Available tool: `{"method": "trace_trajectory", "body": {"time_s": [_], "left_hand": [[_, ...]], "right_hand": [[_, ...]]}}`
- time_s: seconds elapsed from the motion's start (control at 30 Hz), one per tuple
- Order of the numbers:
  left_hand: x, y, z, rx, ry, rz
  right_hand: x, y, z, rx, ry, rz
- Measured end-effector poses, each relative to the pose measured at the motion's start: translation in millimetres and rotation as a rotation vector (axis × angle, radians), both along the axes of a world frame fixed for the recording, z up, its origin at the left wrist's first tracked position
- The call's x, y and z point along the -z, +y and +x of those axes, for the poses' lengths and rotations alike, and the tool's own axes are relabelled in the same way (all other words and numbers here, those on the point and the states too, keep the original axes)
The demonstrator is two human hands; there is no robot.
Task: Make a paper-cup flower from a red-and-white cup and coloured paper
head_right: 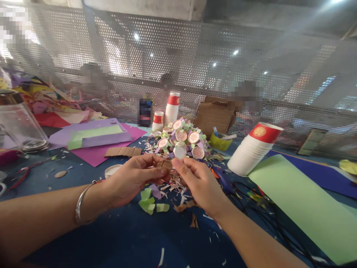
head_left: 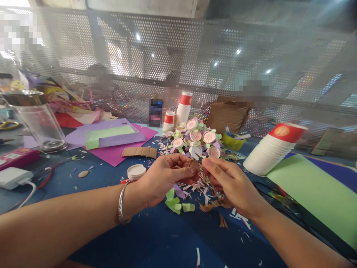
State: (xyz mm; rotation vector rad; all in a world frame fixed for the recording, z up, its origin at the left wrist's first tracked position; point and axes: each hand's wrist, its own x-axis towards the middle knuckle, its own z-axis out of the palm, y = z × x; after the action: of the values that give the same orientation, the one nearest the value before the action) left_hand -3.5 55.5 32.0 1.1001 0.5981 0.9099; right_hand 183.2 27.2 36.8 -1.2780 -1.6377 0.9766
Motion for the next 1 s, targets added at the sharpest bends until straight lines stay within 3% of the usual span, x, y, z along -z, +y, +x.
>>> {"method": "trace_trajectory", "body": {"time_s": [0.1, 0.2, 0.4, 0.53, 0.77, 0.87, 1.0], "left_hand": [[0.4, 6, -3, -0.049, 0.061, 0.150], [-9.2, 17, -13, -0.097, 0.211, 0.313], [-39.2, 29, -38, -0.151, 0.489, 0.680], [-38.5, 23, -38, -0.230, 0.575, 0.893], [-24.4, 22, -34, -0.147, 0.793, 1.339], [-22.1, 24, -34, -0.118, 0.815, 1.374], [-20.2, 21, -31, -0.026, 0.766, 1.339]], "right_hand": [[-1.0, 3, 3, 0.025, 0.004, -0.014], [-1.4, 6, 6, 0.020, -0.060, -0.027], [3.7, 2, 5, -0.094, -0.685, 0.006], [4.8, -9, -1, -0.105, -0.928, 0.054], [-4.1, -15, -3, -0.072, -1.017, 0.117], [-6.9, -17, -4, -0.009, -1.022, 0.176], [-7.3, -20, -8, -0.015, -0.735, 0.258]]}}
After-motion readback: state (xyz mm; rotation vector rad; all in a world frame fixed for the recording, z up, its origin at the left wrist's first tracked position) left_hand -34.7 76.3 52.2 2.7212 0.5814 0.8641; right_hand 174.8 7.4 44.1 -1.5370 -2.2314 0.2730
